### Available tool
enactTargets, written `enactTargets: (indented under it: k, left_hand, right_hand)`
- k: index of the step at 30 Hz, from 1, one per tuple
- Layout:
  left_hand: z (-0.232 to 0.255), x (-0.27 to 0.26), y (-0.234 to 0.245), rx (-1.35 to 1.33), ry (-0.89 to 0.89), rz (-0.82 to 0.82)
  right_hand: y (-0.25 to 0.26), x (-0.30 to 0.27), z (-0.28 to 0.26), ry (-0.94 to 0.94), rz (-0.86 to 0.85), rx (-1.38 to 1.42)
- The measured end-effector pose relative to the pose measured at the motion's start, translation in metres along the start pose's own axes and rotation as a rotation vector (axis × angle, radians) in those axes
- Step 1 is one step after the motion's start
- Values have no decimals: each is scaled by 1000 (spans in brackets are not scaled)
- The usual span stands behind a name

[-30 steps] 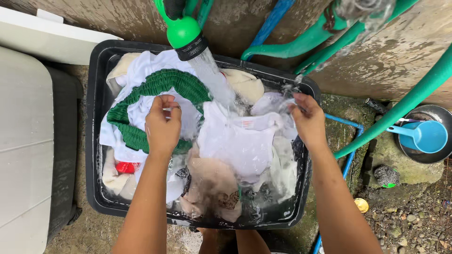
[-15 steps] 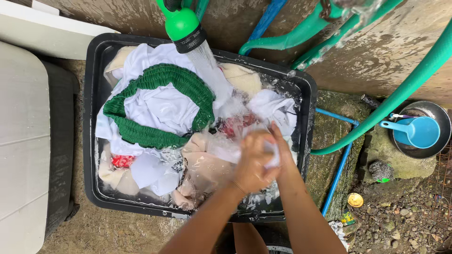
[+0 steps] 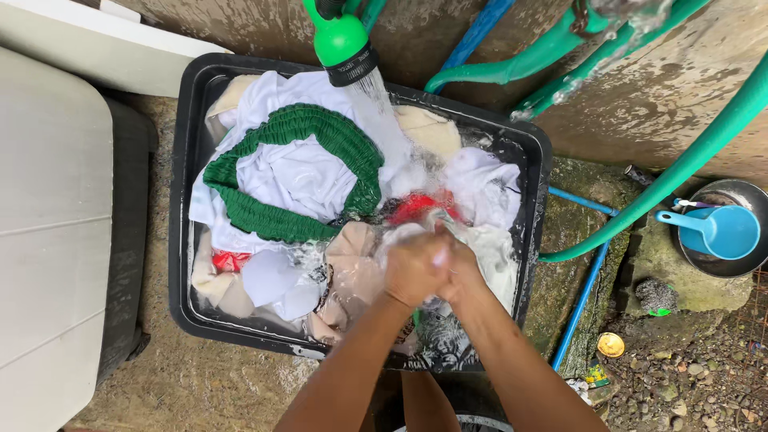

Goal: The person washes laundry by rinsing and scrubbing garments in a tub of water by hand and with a brush, then places the items into a washing machine spin dryer.

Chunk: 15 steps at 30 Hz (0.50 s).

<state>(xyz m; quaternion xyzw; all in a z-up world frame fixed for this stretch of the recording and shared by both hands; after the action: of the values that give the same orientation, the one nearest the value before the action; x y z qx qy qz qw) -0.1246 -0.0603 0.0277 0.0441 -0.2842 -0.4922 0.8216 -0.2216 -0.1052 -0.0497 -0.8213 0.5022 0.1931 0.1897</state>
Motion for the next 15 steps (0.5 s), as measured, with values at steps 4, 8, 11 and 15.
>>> enactTargets:
  k: [4, 8, 11, 15]
  left_hand:
    - [-103, 31, 104, 612, 294, 183]
    - [-91, -5, 112, 364, 238, 166]
    - [-71, -36, 39, 226, 173, -142]
    - [-58, -53, 11, 216, 106, -198]
  right_hand:
    - [64, 23, 31, -311, 203, 450]
    - [117, 56, 62, 155, 537, -112]
    - [69, 42, 100, 420, 520, -255]
    - [79, 41, 112, -210, 449, -700]
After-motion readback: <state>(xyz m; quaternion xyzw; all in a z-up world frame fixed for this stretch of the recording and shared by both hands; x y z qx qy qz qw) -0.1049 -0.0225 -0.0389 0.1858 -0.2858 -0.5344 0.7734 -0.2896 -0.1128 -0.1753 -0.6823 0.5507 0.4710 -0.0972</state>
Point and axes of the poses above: each hand's wrist, its own x-axis towards the middle knuckle, its own y-axis out of the back of the hand, z = x × y, the point moved 10 cm from there along x, towards the middle knuckle, and after that the axes turned 7 degrees about -x, right-handed, at the moved point
